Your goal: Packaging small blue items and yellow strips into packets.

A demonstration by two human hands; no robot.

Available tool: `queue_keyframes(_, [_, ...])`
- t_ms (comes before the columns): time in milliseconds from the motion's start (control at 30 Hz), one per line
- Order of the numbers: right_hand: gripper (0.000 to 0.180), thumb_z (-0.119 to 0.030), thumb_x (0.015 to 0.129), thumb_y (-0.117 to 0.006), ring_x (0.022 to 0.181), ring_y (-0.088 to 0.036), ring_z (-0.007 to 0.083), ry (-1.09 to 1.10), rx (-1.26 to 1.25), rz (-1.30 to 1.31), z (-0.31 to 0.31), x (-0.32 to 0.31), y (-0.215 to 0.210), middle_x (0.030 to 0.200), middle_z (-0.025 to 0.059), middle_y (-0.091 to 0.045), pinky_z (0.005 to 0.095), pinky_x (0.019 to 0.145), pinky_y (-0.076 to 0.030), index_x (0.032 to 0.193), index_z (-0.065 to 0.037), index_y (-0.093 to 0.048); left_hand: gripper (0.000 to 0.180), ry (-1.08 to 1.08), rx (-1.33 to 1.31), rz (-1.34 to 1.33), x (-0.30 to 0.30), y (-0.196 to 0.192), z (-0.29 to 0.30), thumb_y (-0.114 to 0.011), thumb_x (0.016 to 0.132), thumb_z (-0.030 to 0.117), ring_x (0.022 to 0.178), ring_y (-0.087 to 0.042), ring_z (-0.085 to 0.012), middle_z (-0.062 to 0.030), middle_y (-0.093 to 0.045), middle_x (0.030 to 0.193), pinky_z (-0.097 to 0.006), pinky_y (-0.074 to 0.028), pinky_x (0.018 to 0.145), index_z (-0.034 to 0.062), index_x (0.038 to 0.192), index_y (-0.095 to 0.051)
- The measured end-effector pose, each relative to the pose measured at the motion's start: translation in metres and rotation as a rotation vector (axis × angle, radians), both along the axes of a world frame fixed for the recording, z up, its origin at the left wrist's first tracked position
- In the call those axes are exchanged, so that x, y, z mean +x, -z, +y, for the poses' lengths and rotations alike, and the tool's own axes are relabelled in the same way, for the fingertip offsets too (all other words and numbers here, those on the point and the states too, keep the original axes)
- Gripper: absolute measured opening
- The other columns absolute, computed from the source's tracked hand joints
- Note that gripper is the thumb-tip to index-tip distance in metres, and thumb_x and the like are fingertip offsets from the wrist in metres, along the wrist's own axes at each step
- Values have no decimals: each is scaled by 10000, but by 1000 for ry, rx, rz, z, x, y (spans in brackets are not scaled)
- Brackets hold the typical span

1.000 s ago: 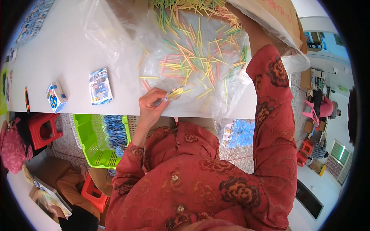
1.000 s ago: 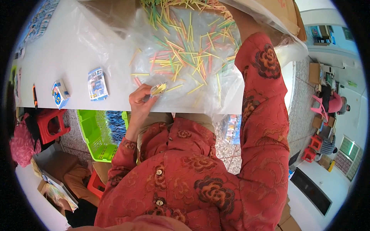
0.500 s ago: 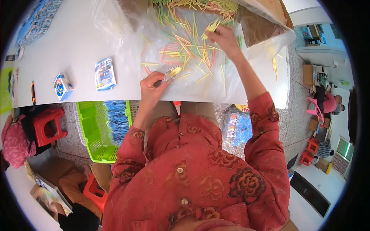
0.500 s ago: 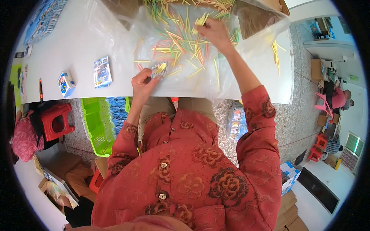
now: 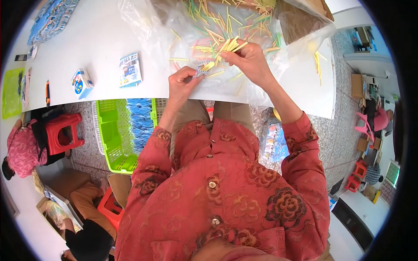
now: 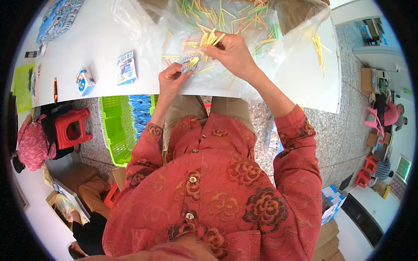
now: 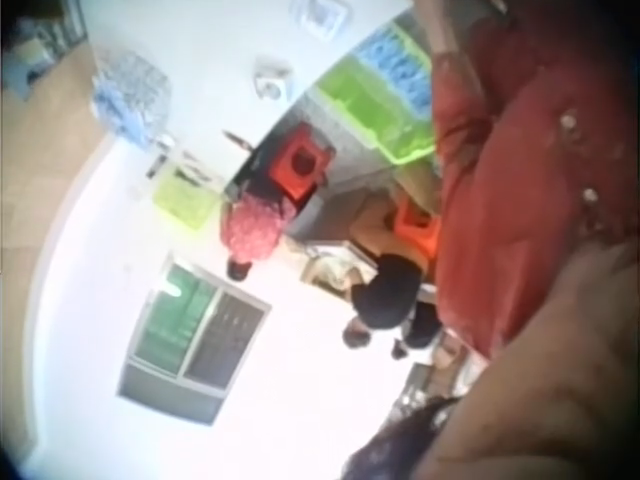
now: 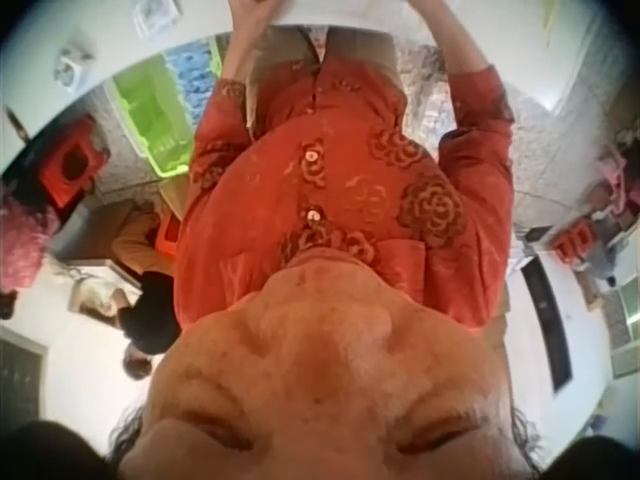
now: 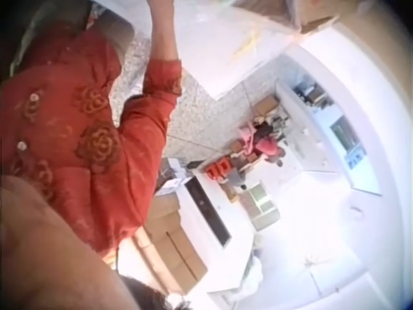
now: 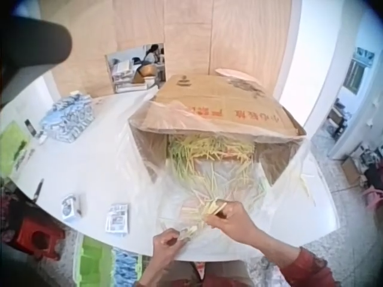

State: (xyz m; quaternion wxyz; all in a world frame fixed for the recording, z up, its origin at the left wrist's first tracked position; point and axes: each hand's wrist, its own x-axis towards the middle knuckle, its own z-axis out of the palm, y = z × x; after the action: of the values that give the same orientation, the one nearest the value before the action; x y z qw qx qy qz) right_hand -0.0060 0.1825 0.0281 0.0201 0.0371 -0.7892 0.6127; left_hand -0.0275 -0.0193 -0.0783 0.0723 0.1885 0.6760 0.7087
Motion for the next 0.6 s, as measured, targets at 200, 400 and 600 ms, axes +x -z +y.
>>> queue_keyframes(200, [130,-130,831,-613,581,-438,33,-46,170,-76,-22,2,-7,655,-27,-527,213,518,-378,860,-4,-599,81,15,-27,15,-1,2,-1,-705,713,27,611,-471,-48,2,-579,696,-203,-370,541,-1,749,-638])
queue_keyframes(400, [175,-160,811,-635,552,-424,47,-55,290,-69,-29,0,-8,607,-9,-507,229,506,-375,845,6,-595,62,35,-82,6,2,-1,-1,-666,730,-32,686,-474,-53,2,-553,747,-207,-383,601,-22,753,-609])
queue_keyframes(600, [178,-186,811,-634,604,-462,65,-39,408,-29,-27,0,4,713,20,-566,245,518,-390,853,-13,-627,85,31,-114,32,1,-3,-2,-672,724,-30,656,-437,-45,14,-530,717,-206,-352,568,-18,727,-588])
